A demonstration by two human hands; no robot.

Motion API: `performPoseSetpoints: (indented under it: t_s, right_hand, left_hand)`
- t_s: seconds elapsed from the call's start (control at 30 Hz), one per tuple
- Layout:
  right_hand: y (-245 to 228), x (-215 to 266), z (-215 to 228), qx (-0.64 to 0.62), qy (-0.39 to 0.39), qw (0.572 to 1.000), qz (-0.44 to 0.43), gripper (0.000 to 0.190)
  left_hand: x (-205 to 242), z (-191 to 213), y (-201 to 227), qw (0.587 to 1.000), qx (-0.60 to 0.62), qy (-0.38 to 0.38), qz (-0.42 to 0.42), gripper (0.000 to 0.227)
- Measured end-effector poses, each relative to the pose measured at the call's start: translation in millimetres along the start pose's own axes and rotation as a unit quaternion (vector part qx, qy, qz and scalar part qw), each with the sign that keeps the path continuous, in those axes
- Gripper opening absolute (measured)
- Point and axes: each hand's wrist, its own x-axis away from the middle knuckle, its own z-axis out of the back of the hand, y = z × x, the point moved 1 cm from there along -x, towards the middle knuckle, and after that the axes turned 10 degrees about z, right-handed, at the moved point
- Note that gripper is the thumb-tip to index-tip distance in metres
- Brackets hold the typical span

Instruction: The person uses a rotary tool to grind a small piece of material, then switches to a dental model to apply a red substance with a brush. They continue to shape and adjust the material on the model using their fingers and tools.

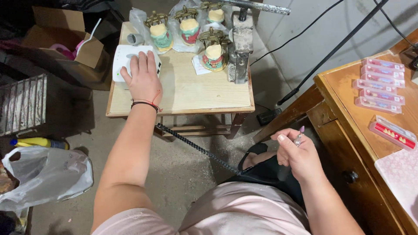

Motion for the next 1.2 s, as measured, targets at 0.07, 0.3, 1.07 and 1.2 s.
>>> performPoseSetpoints:
  t_s: [0.07,0.3,1.07,1.2]
  right_hand:
    - [-3,2,-4,-0.014,0.003,1.0,0.006,0.017]
    - [-28,18,-25,-0.051,-0.021,0.998,-0.018,0.024]
    - [-10,-17,-55,0.407,-0.177,0.869,0.22,0.059]
    - [3,-27,-22,0.695,-0.144,0.687,0.154,0.04]
  left_hand:
    - [-1,4,-5,0.998,0.0,-0.057,0.01,0.082]
    - [1,-1,1,0.992,-0.079,-0.076,0.06,0.106]
    - [98,189,160,0.7,0.607,-0.351,0.137,0.08]
    - [66,130,89,0.932,0.186,-0.277,0.145,0.068]
